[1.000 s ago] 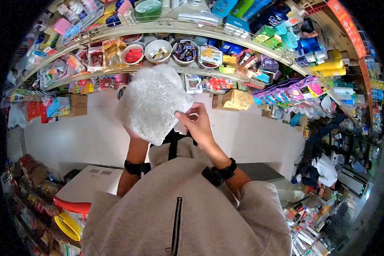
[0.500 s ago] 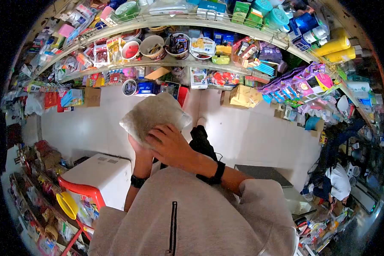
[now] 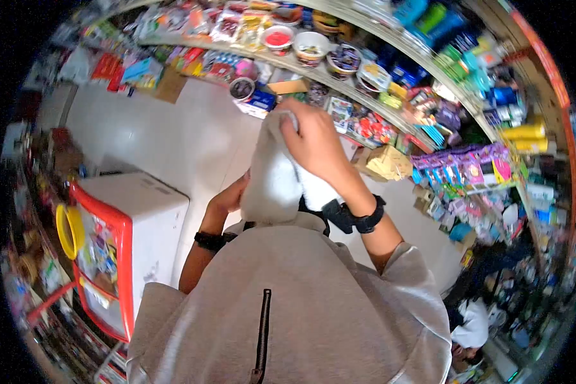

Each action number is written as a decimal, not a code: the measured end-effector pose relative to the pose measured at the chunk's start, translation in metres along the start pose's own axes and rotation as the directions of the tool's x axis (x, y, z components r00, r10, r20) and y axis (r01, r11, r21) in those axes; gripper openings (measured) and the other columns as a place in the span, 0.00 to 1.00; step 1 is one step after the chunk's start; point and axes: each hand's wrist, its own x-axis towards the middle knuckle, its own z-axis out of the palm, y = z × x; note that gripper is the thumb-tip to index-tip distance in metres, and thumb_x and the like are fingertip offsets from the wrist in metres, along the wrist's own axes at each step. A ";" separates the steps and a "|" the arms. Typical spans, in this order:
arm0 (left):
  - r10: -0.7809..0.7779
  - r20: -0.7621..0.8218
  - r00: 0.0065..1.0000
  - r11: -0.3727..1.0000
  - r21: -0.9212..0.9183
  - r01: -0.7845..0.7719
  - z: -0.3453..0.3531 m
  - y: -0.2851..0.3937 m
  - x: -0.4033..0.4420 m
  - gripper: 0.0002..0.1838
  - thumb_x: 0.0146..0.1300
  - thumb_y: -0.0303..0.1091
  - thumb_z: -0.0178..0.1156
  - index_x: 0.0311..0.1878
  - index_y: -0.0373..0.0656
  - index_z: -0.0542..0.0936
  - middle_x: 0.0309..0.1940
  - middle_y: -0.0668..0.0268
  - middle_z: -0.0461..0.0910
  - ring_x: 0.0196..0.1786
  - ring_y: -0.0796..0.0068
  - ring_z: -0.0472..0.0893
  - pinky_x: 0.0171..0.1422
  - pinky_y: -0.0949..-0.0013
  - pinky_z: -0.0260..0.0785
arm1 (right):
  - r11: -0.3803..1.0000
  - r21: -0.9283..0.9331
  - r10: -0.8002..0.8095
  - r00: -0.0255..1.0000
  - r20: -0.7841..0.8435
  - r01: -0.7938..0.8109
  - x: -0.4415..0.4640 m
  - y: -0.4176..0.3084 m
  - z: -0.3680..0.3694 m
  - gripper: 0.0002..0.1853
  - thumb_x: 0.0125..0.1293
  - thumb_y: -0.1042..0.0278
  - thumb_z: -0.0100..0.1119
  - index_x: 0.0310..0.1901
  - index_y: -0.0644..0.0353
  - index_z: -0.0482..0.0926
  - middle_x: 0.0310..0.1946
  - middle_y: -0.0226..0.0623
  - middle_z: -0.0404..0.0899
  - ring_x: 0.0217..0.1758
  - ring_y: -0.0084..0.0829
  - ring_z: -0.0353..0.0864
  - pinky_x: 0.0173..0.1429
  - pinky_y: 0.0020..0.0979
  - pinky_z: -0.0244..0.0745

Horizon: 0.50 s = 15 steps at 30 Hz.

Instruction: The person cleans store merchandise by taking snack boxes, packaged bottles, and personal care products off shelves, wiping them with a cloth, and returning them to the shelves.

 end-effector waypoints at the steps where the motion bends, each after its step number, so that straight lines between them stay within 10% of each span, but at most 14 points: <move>1: 0.067 0.103 0.992 0.990 -0.132 -0.054 -0.020 -0.007 -0.014 0.54 0.61 0.62 0.62 0.78 0.41 0.46 0.74 0.65 0.55 0.75 0.68 0.57 0.74 0.62 0.58 | 0.999 -0.009 -0.042 0.999 0.009 0.042 0.005 -0.013 0.016 0.10 0.64 0.71 0.54 0.44 0.64 0.79 0.27 0.56 0.78 0.28 0.52 0.78 0.37 0.44 0.72; 2: 0.095 0.072 0.993 0.984 -0.159 -0.083 -0.035 -0.018 -0.027 0.54 0.61 0.62 0.62 0.78 0.41 0.46 0.74 0.65 0.55 0.75 0.68 0.57 0.74 0.62 0.58 | 0.996 -0.017 -0.086 0.996 0.022 0.087 0.009 -0.026 0.032 0.10 0.64 0.70 0.54 0.44 0.64 0.79 0.26 0.55 0.77 0.28 0.51 0.78 0.36 0.44 0.72; 5: 0.576 -0.071 0.814 0.689 0.577 -0.437 -0.051 -0.025 -0.073 0.48 0.53 0.38 0.71 0.74 0.39 0.56 0.69 0.56 0.65 0.71 0.59 0.65 0.71 0.58 0.62 | 0.992 -0.032 -0.113 0.981 0.160 0.119 0.018 -0.077 0.086 0.09 0.65 0.69 0.54 0.42 0.63 0.79 0.25 0.53 0.76 0.25 0.48 0.77 0.34 0.42 0.71; 9: 0.581 -0.508 0.636 0.764 0.609 -0.211 -0.108 -0.088 -0.110 0.29 0.58 0.28 0.62 0.64 0.35 0.69 0.53 0.42 0.77 0.55 0.45 0.78 0.59 0.57 0.71 | 0.964 0.047 -0.263 0.915 0.306 0.261 0.015 -0.134 0.165 0.08 0.65 0.70 0.53 0.43 0.62 0.78 0.23 0.45 0.74 0.21 0.34 0.72 0.30 0.34 0.68; 15: 0.457 -0.854 0.250 0.890 0.436 -0.137 -0.186 -0.134 -0.235 0.29 0.56 0.29 0.62 0.63 0.44 0.73 0.50 0.52 0.82 0.53 0.52 0.81 0.58 0.58 0.73 | 0.928 0.148 -0.364 0.755 0.545 0.341 0.008 -0.192 0.276 0.08 0.64 0.74 0.55 0.43 0.64 0.78 0.20 0.33 0.68 0.22 0.24 0.66 0.29 0.30 0.64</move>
